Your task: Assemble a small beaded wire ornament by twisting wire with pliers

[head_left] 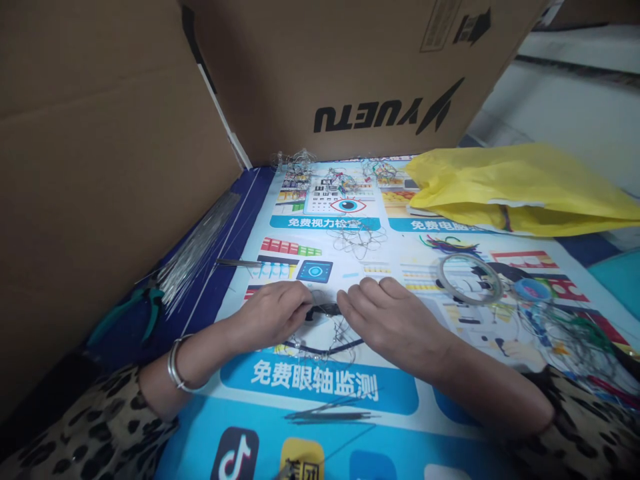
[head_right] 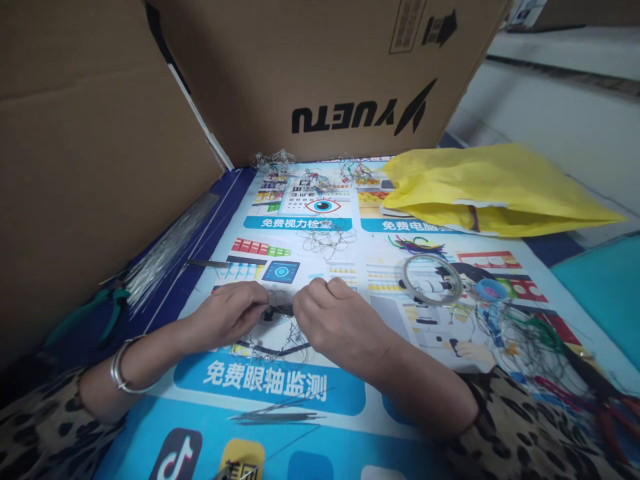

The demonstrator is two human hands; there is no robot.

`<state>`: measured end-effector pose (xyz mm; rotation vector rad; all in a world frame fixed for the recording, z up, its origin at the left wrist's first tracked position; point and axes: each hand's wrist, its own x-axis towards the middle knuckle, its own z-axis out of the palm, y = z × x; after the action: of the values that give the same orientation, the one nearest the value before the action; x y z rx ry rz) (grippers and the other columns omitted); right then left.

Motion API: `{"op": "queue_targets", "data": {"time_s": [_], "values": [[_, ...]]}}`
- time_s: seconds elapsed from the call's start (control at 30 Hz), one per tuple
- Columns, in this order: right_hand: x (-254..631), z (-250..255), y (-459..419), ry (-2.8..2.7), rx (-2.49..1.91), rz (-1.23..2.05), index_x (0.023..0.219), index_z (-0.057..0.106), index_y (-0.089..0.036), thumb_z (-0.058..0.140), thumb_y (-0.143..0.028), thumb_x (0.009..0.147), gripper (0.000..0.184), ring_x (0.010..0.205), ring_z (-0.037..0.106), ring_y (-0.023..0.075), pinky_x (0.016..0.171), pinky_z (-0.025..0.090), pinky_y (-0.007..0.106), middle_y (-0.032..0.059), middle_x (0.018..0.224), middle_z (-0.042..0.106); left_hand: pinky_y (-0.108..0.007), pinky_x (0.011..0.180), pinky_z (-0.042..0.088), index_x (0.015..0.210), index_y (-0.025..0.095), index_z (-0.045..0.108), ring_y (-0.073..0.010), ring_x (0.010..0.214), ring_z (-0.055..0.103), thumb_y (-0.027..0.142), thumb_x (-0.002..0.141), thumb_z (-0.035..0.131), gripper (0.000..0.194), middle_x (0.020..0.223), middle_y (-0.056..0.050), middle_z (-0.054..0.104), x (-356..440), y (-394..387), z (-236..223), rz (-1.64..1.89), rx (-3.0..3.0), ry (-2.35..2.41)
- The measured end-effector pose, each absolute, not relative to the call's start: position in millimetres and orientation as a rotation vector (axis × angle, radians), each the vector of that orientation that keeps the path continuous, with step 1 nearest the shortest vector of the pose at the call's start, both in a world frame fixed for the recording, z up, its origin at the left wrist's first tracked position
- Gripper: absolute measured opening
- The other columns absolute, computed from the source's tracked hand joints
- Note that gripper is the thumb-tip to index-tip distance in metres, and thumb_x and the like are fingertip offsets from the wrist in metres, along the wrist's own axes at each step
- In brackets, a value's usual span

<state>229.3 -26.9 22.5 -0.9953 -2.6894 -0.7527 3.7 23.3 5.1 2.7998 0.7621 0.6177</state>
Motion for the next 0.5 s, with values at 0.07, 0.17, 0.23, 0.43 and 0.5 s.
{"op": "queue_targets", "data": {"time_s": [0.07, 0.17, 0.23, 0.43, 0.5], "values": [[228.7, 22.5, -26.8, -2.679, -0.996, -0.752, 0.088, 0.06, -0.012, 0.042, -0.011, 0.088, 0.018, 0.072, 0.045, 0.0193, 0.061, 0.025, 0.034, 0.0082, 0.08, 0.059, -0.027, 0.058, 0.046, 0.084, 0.015, 0.05, -0.0135, 0.065, 0.055, 0.014, 0.086, 0.039, 0.01, 0.071, -0.003, 0.059, 4.0, 22.9, 5.3, 0.609, 2.789, 0.767], [228.2, 22.0, -26.2, -2.676, -0.993, -0.745, 0.087, 0.06, -0.012, 0.043, -0.012, 0.088, 0.018, 0.071, 0.044, 0.0194, 0.06, 0.025, 0.034, 0.0076, 0.077, 0.058, -0.026, 0.058, 0.046, 0.084, 0.015, 0.05, -0.013, 0.064, 0.055, 0.015, 0.086, 0.039, 0.01, 0.07, -0.003, 0.059, 4.2, 22.5, 5.4, 0.602, 2.78, 0.766], [228.4, 21.1, -25.8, -2.674, -0.987, -0.74, 0.087, 0.06, -0.013, 0.043, -0.012, 0.087, 0.018, 0.07, 0.044, 0.0193, 0.06, 0.024, 0.034, 0.0072, 0.076, 0.058, -0.027, 0.058, 0.046, 0.085, 0.015, 0.05, -0.0132, 0.064, 0.056, 0.015, 0.087, 0.04, 0.01, 0.071, -0.003, 0.059, 4.0, 22.4, 5.2, 0.601, 2.786, 0.762], [231.2, 20.7, -23.9, -2.702, -1.041, -0.666, 0.091, 0.06, -0.014, 0.045, -0.012, 0.086, 0.015, 0.073, 0.043, 0.0196, 0.062, 0.026, 0.034, 0.0069, 0.079, 0.057, -0.026, 0.057, 0.046, 0.084, 0.015, 0.049, -0.0131, 0.063, 0.056, 0.016, 0.086, 0.04, 0.01, 0.071, -0.003, 0.059, 3.7, 22.6, 5.4, 0.609, 2.787, 0.776], [231.9, 22.5, -22.6, -2.713, -1.04, -0.626, 0.093, 0.06, -0.014, 0.047, -0.014, 0.086, 0.014, 0.075, 0.043, 0.0199, 0.063, 0.027, 0.033, 0.0064, 0.079, 0.056, -0.026, 0.058, 0.046, 0.085, 0.015, 0.049, -0.0131, 0.064, 0.057, 0.016, 0.086, 0.04, 0.009, 0.072, -0.003, 0.06, 3.9, 22.6, 5.9, 0.614, 2.782, 0.77]]}}
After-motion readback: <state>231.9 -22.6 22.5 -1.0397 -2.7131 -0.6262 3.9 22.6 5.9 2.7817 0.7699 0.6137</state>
